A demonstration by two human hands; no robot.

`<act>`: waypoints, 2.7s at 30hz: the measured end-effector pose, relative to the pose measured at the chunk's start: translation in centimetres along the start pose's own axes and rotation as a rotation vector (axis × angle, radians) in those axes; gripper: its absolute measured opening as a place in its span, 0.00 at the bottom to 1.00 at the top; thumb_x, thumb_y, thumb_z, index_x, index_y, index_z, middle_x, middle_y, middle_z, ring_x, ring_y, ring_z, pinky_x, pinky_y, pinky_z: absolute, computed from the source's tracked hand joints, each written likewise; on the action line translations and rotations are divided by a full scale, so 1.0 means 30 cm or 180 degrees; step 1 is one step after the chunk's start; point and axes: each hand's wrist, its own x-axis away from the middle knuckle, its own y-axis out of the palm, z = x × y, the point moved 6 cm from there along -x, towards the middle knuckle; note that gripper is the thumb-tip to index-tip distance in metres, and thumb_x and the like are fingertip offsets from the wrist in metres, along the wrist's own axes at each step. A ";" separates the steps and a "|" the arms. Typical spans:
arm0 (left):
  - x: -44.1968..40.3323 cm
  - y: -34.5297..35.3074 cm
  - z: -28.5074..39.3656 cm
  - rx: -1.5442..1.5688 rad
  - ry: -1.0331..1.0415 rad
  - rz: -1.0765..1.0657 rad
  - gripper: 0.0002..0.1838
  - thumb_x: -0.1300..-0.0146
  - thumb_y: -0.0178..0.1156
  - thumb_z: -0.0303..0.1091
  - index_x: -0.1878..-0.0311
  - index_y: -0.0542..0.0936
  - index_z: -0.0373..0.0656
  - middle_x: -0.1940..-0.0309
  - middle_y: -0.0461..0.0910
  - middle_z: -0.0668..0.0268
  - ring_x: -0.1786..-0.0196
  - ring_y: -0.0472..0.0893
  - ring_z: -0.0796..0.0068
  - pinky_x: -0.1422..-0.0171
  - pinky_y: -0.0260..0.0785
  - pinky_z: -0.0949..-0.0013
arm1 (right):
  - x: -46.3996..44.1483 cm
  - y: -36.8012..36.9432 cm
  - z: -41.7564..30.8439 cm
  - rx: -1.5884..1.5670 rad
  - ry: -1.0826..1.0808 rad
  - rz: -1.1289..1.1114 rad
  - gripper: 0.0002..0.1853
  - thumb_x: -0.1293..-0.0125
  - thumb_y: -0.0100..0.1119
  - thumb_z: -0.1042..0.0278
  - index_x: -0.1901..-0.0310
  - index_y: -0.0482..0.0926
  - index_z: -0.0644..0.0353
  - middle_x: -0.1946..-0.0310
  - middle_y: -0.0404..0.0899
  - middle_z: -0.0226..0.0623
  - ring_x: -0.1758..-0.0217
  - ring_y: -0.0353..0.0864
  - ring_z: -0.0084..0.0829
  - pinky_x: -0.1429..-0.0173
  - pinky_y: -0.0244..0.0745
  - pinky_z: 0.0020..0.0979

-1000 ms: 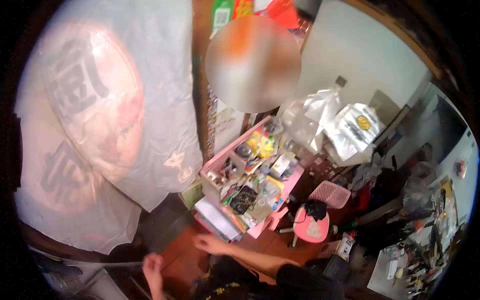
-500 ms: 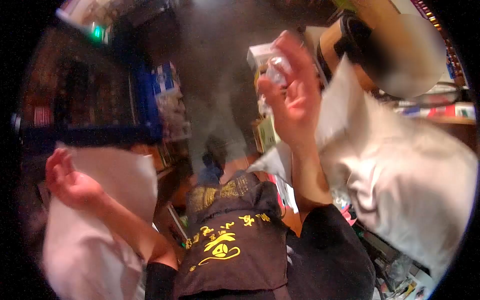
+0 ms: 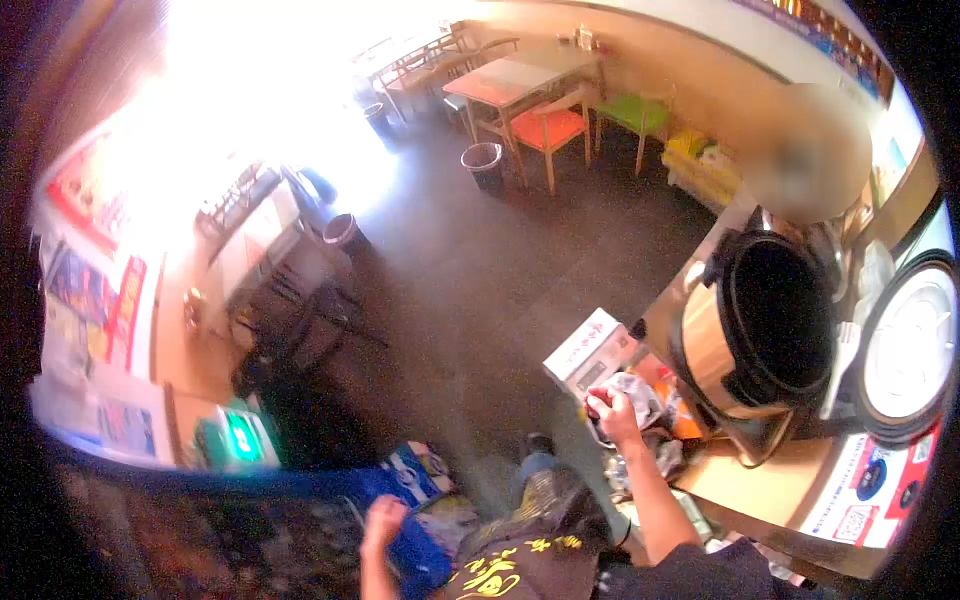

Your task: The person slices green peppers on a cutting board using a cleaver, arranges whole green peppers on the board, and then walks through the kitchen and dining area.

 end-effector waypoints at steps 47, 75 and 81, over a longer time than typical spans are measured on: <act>-3.027 1.981 4.159 0.1898 -0.0107 -0.6431 0.23 0.23 0.48 0.49 0.37 0.72 0.41 0.46 0.81 0.58 0.48 0.80 0.64 0.45 0.73 0.60 | -1.871 -0.484 -0.228 -0.1710 0.2553 0.5075 0.12 0.29 0.59 0.64 0.69 0.81 0.63 0.74 0.82 0.38 0.72 0.83 0.30 0.67 0.76 0.35; -2.401 2.926 4.739 0.1619 -0.1753 -0.6275 0.50 0.32 0.34 0.75 0.19 0.47 0.45 0.25 0.62 0.64 0.23 0.57 0.59 0.21 0.44 0.47 | -2.355 -0.841 -0.561 -0.4722 0.1640 0.6131 0.10 0.27 0.58 0.64 0.53 0.78 0.63 0.66 0.84 0.40 0.67 0.85 0.31 0.66 0.80 0.31; -2.409 2.896 4.776 0.1395 -0.1670 -0.6248 0.51 0.32 0.33 0.75 0.19 0.46 0.46 0.25 0.63 0.64 0.24 0.59 0.61 0.22 0.45 0.48 | -2.547 -0.877 -0.693 -0.4893 0.1564 0.5819 0.11 0.30 0.62 0.64 0.55 0.81 0.64 0.71 0.82 0.34 0.73 0.79 0.25 0.70 0.75 0.29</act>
